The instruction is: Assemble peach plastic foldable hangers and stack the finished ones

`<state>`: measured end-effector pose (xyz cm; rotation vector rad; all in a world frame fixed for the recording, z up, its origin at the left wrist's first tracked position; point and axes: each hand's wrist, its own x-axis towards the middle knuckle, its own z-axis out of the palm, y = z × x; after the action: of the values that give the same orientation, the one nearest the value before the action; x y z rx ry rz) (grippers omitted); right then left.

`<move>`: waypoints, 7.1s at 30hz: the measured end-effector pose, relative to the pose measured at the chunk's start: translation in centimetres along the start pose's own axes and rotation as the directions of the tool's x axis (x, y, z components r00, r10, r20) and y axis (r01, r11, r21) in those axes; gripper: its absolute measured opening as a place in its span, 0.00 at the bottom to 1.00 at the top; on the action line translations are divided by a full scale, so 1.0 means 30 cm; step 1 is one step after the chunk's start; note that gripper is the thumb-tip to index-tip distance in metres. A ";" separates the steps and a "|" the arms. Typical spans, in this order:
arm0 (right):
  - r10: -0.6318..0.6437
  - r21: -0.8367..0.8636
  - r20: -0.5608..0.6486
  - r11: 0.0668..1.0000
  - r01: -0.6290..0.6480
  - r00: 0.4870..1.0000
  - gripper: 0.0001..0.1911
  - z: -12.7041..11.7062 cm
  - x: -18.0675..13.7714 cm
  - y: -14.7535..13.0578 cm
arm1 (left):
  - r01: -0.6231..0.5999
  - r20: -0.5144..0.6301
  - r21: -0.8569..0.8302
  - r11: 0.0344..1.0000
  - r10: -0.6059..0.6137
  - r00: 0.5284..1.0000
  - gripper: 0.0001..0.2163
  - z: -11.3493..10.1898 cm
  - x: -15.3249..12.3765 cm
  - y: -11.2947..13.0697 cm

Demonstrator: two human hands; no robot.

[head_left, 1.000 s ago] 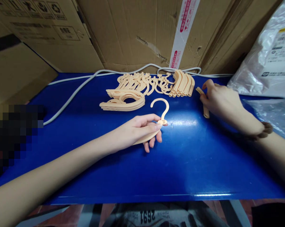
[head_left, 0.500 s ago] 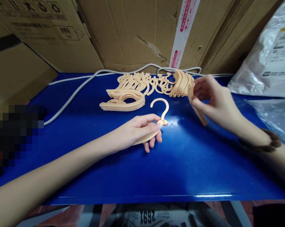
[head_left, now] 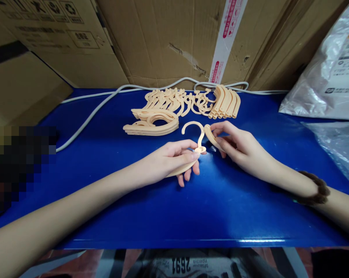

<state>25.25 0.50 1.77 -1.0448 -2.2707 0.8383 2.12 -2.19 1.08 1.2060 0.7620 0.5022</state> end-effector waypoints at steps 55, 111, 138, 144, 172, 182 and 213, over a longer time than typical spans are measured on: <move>-0.268 -0.359 0.138 0.884 0.300 0.953 0.11 0.021 -0.013 -0.003 | -0.004 -0.021 0.069 0.998 0.005 1.000 0.18 0.014 -0.008 0.012; -0.271 -0.531 0.187 0.781 0.330 0.944 0.25 0.021 -0.017 0.001 | -0.016 -0.105 0.076 0.997 0.024 0.994 0.15 0.018 -0.008 0.012; -0.283 -0.639 0.155 0.702 0.314 0.947 0.27 0.014 -0.016 -0.008 | 0.067 -0.203 0.006 0.998 -0.064 0.977 0.18 0.015 -0.019 0.036; -0.340 -0.728 0.170 0.590 0.351 0.925 0.27 0.019 -0.017 -0.016 | 0.041 -0.160 0.033 0.999 -0.035 0.986 0.15 0.010 -0.020 0.030; -0.446 -0.820 0.122 0.458 0.343 0.887 0.23 0.030 -0.024 -0.024 | -0.002 -0.095 -0.007 1.000 0.001 0.995 0.10 0.000 -0.009 0.021; -0.488 -0.826 0.161 0.410 0.387 0.858 0.22 0.028 -0.022 -0.023 | 0.053 -0.102 -0.138 0.989 -0.067 0.993 0.05 -0.004 -0.005 0.025; -0.537 -0.839 0.161 0.368 0.401 0.828 0.21 0.025 -0.032 -0.022 | 0.054 -0.117 -0.110 0.993 -0.067 0.991 0.05 0.003 -0.017 0.033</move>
<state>25.02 -0.84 1.55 -0.6308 -2.6436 -0.7083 1.89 -2.31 2.16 1.0579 0.8616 0.5626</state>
